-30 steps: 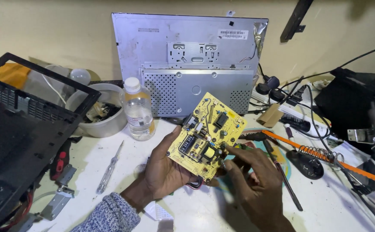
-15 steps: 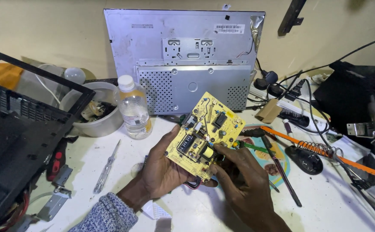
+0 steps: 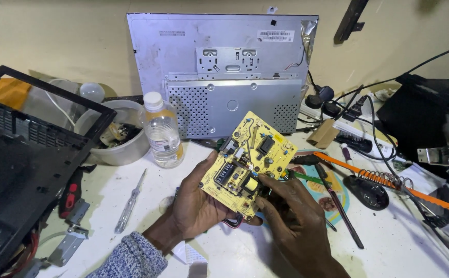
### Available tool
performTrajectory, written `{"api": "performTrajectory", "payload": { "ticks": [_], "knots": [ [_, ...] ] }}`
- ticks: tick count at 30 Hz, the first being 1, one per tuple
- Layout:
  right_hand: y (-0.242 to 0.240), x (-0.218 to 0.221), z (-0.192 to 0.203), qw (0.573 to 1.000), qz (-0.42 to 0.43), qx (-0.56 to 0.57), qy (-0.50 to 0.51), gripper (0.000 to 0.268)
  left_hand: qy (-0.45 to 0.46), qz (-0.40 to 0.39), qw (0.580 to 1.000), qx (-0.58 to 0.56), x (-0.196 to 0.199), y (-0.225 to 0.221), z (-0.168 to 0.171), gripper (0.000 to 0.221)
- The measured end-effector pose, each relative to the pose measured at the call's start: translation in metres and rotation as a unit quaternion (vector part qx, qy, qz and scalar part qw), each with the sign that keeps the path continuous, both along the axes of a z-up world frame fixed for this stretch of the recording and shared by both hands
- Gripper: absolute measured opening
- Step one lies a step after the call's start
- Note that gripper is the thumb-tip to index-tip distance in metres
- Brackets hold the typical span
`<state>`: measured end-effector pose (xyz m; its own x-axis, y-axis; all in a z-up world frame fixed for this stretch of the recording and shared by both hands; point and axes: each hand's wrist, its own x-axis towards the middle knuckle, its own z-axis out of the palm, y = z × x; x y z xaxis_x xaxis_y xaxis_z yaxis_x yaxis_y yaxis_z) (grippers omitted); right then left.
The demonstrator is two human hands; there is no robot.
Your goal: Soldering components on a circuit board and applying liquid from a bottle during a repair process.
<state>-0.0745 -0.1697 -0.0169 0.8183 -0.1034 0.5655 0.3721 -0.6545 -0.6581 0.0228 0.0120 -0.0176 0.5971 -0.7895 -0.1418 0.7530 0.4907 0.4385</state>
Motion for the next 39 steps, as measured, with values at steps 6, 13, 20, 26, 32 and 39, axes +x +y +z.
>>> {"api": "performTrajectory", "payload": {
  "ticks": [6,13,20,26,32,39],
  "knots": [
    [-0.001,-0.001,-0.001,1.000,-0.023,-0.002,0.008,0.044,-0.005,0.000,1.000,0.008,-0.002,0.000,0.004,0.077],
    [0.006,-0.003,0.005,0.968,-0.088,0.194,0.135,0.045,0.020,0.030,0.998,0.047,-0.002,-0.002,0.009,0.074],
    [0.002,-0.001,0.005,0.967,-0.082,0.221,0.095,0.036,-0.022,-0.016,0.999,-0.028,0.001,0.001,-0.002,0.077],
    [0.001,0.000,0.009,0.949,-0.107,0.265,0.131,0.032,-0.021,-0.036,0.997,-0.057,0.001,0.002,-0.003,0.080],
    [0.000,0.000,0.005,0.959,-0.100,0.230,0.129,0.022,-0.029,-0.038,0.997,-0.053,0.001,0.002,-0.004,0.083],
    [0.000,0.000,0.003,0.971,-0.061,0.216,0.083,0.013,-0.006,-0.002,0.999,-0.036,0.003,0.000,-0.006,0.077]
  ]
}}
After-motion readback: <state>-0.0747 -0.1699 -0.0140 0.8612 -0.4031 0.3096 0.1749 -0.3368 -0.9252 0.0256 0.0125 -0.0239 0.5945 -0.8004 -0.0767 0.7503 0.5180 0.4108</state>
